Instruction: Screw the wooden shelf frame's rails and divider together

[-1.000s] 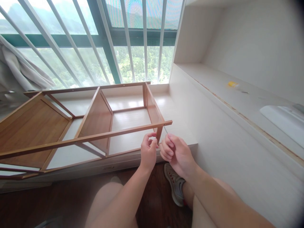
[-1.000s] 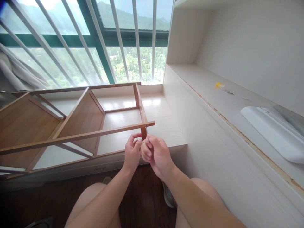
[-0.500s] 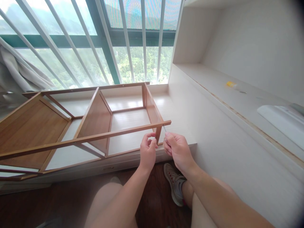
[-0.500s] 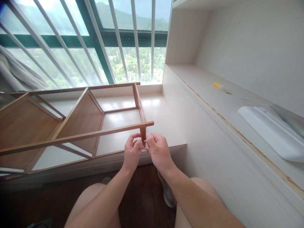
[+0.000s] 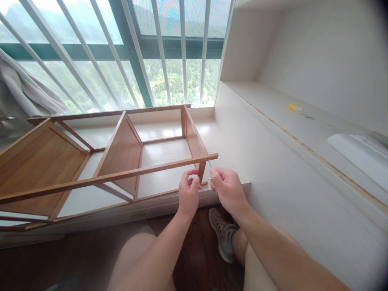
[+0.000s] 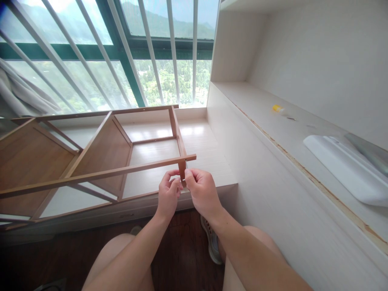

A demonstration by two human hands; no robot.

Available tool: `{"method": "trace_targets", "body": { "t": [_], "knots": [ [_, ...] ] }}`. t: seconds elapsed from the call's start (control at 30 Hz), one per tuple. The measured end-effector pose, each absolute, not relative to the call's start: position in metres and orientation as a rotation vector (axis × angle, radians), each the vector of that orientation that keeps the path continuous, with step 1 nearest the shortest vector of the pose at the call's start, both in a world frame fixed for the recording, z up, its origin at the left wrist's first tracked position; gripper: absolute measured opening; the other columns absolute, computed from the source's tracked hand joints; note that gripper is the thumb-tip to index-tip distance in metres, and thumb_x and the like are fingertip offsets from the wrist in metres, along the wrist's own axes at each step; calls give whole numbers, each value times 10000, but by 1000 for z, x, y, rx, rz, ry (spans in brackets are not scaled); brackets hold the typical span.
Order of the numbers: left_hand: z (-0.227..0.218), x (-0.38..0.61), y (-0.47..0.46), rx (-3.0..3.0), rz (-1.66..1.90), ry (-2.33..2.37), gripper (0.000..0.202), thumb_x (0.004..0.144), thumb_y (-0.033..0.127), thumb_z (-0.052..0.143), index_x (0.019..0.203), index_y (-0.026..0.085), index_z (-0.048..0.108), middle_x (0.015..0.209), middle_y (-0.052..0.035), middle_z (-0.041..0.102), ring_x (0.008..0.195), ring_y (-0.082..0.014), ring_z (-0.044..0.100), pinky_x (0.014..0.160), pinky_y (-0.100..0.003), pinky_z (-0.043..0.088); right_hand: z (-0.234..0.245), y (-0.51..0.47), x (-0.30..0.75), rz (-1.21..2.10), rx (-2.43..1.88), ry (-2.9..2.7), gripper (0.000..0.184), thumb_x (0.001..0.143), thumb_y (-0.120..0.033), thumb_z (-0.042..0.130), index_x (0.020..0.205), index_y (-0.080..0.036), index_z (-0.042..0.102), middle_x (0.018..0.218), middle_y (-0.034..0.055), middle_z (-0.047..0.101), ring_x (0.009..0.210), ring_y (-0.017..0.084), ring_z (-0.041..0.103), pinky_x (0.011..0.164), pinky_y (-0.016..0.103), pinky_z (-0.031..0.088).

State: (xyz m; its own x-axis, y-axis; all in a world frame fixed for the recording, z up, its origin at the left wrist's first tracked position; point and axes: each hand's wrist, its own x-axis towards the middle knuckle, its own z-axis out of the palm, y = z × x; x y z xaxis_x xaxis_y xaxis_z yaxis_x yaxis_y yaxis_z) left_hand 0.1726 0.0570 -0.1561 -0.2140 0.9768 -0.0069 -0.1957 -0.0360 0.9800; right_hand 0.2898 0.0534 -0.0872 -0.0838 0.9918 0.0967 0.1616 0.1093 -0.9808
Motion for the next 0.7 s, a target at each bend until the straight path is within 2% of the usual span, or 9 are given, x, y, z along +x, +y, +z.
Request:
{"method": "trace_targets", "body": {
  "t": [0.33,0.53,0.6,0.7],
  "knots": [
    [-158,173,58,952,1433,1221,278,844,343,565,1062,173,587,615,31,507,513,-46,413,494,-154,372,-88,55,291,1119,-1223,-1416,490,928,-473,460,558,-161,388,486,-40,342,464,59,286,475,214,247],
    [-159,173,58,945,1448,1202,274,845,334,562,1063,169,582,622,28,512,532,-51,426,507,-155,377,-78,55,290,861,-1358,-1548,448,902,-401,507,547,-149,401,501,-39,314,494,60,262,487,229,193],
    [-160,173,59,948,1441,1202,275,848,331,560,1072,171,578,622,29,510,542,-55,435,517,-157,380,-77,55,289,958,-1316,-1491,455,897,-404,525,543,-151,392,489,-41,320,484,59,260,484,232,185],
    [-159,173,59,950,1434,1216,281,848,333,562,1077,170,578,636,23,529,566,-66,469,544,-170,400,-75,53,286,1482,-1031,-1136,435,909,-417,520,589,-176,351,476,-56,300,450,63,254,454,224,200]
  ]
}}
